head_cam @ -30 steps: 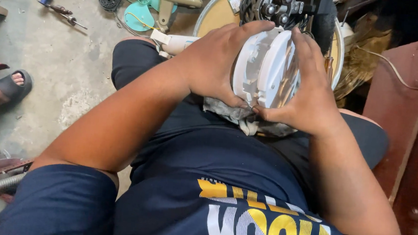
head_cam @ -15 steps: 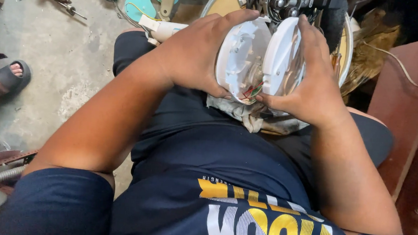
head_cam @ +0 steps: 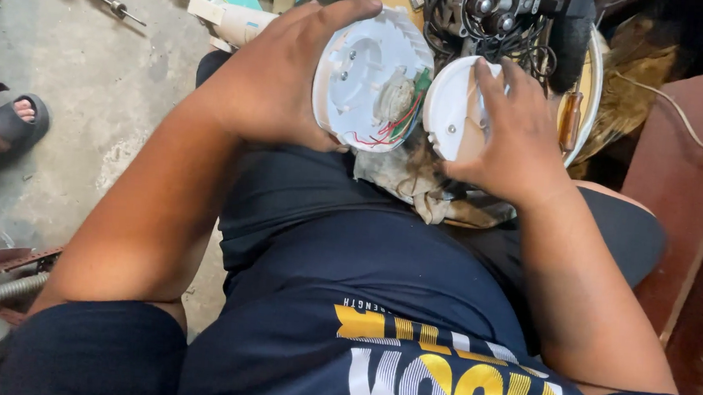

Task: The person holds a white plastic appliance base, removes a small component, and then uses a screwdriver to unscrew and open the casing. They separate the two halves of the plastic shell to reveal the internal circuit board and wiring.

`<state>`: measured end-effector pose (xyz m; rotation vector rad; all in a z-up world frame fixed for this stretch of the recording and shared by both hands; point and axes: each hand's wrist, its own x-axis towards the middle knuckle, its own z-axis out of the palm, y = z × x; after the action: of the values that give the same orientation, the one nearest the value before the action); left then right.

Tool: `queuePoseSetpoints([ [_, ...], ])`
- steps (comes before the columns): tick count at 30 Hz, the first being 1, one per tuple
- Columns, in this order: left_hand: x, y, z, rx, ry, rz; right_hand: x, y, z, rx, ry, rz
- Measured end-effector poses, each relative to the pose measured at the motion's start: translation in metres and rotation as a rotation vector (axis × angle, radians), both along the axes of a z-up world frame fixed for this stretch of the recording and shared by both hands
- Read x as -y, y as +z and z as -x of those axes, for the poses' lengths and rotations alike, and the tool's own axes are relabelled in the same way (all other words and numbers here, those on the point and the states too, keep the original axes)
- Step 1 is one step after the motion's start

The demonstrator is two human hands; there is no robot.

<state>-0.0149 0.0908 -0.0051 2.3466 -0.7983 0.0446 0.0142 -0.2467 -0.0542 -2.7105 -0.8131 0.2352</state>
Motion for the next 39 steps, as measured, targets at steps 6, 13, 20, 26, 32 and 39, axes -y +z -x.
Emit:
queuePoseSetpoints([
  [6,-0.008,0.005,0.009,0.115,0.02,-0.053,-0.008,-0.011,0.003,0.018,0.042,0.088],
  [13,-0.002,0.02,0.017,0.213,-0.006,-0.114,-0.013,-0.018,0.01,0.018,0.038,0.128],
  [20,-0.008,0.046,0.021,0.134,-0.042,-0.117,-0.016,-0.013,0.016,-0.124,-0.006,0.144],
  [26,-0.022,0.037,0.019,0.067,-0.042,-0.105,-0.001,-0.045,0.02,0.145,0.163,-0.13],
  [32,-0.03,0.036,0.02,0.059,0.031,-0.146,0.001,-0.042,0.016,0.088,0.093,-0.094],
  [39,-0.027,0.049,0.025,0.118,-0.022,-0.087,-0.005,-0.05,0.021,0.068,0.071,0.031],
])
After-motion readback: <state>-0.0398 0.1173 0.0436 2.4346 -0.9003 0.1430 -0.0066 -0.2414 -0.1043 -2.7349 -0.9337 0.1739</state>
